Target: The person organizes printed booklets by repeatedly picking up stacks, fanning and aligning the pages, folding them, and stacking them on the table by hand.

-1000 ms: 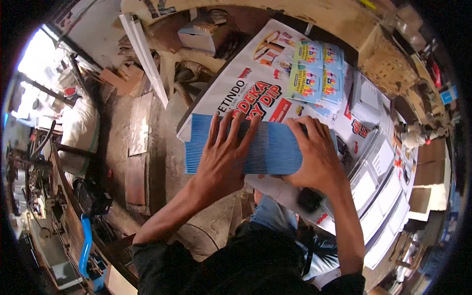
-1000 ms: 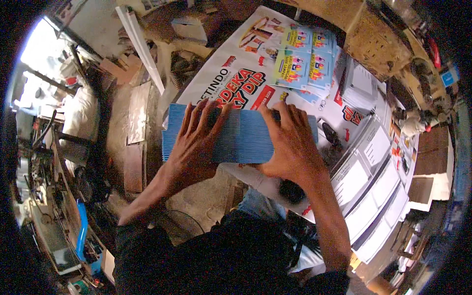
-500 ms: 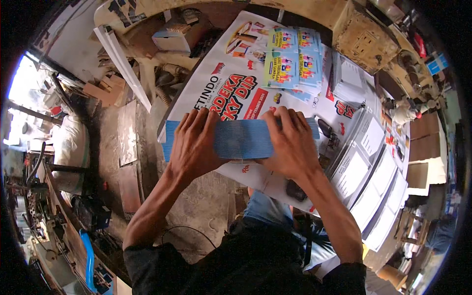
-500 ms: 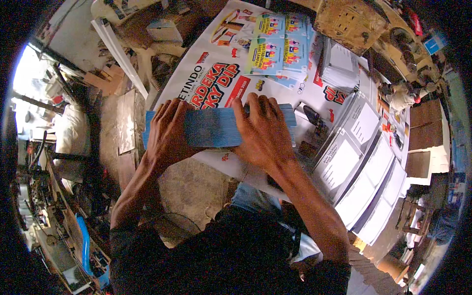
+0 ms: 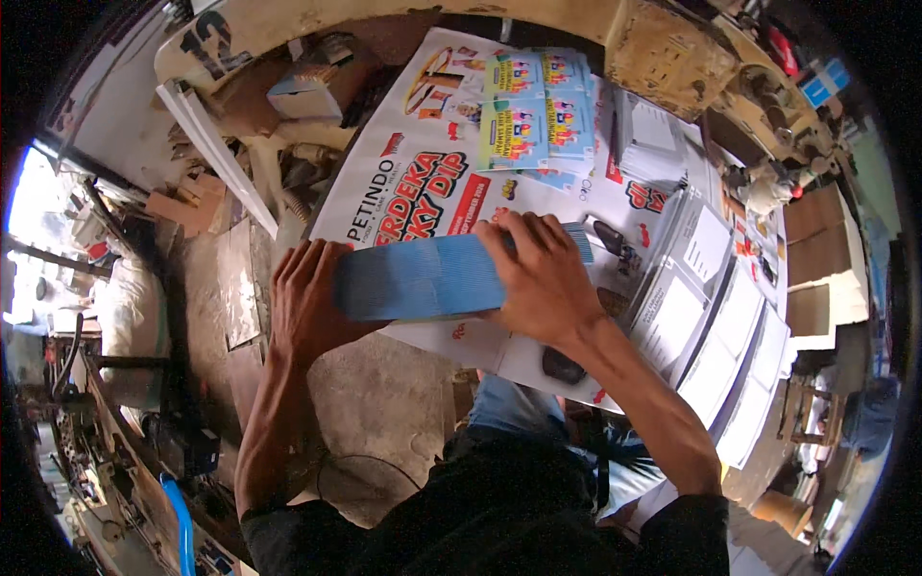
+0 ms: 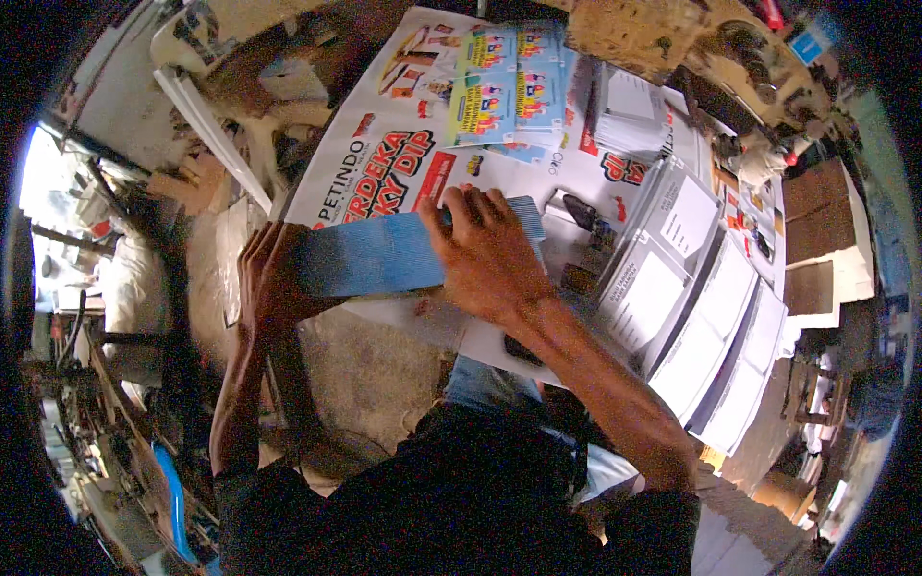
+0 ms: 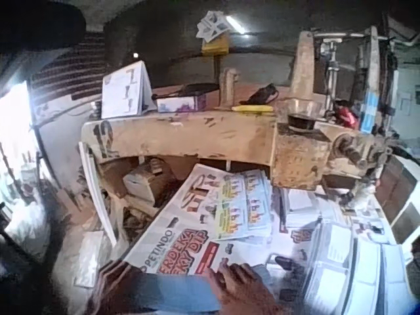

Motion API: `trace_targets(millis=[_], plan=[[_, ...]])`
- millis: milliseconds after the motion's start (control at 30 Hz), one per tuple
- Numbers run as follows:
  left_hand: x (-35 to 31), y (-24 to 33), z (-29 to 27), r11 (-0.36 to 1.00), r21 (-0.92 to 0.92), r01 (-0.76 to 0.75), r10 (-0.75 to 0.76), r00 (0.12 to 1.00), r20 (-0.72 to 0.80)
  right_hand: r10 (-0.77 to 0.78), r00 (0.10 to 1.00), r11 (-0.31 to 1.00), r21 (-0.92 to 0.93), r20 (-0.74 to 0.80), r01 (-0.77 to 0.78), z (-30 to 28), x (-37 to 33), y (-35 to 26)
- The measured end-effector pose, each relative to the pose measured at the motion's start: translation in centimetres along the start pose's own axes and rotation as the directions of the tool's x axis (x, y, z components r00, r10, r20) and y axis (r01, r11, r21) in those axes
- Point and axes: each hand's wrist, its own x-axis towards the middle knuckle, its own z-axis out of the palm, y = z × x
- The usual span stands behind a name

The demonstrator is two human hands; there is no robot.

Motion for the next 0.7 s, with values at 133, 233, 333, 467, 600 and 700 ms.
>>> trace_targets(millis=[133,233,333,467,600,700], plan=[[0.2,-0.2,-0.1,0.999,-0.032,-0.03,0.029,0.999,-0.015,0.069,0.997,0.997,0.05,-0.032,-0.067,-2.5,-1.5,1.4],[0.3,-0.3,0.2,0.998,-0.048,-0.05,0.049,0.998,-0.033,0.089,0.995,0.995,0.044,-0.042,-0.087,-2.1,-1.6,2.9],[0.4,-0.5,0.6,0.996,-0.064,-0.063,0.06,0.997,-0.045,0.14,0.985,0.99,-0.036,0.102,-0.137,-1.7,-1.5,3.6],[0.6,-0.3,0.6,0.995,-0.072,-0.072,0.068,0.996,-0.062,0.15,0.984,0.988,0.01,0.099,-0.152,-2.1,-1.5,3.5],[0.1,-0.8,0.0,0.997,-0.059,-0.048,0.048,0.999,-0.007,0.087,0.987,0.978,-0.201,0.131,-0.06,-3.8,-0.9,0.3],[0.4,-0.9,0.7,0.994,-0.063,-0.085,0.083,0.996,-0.024,-0.015,0.999,0.989,0.144,-0.03,0.019,-6.6,1.7,-3.3]])
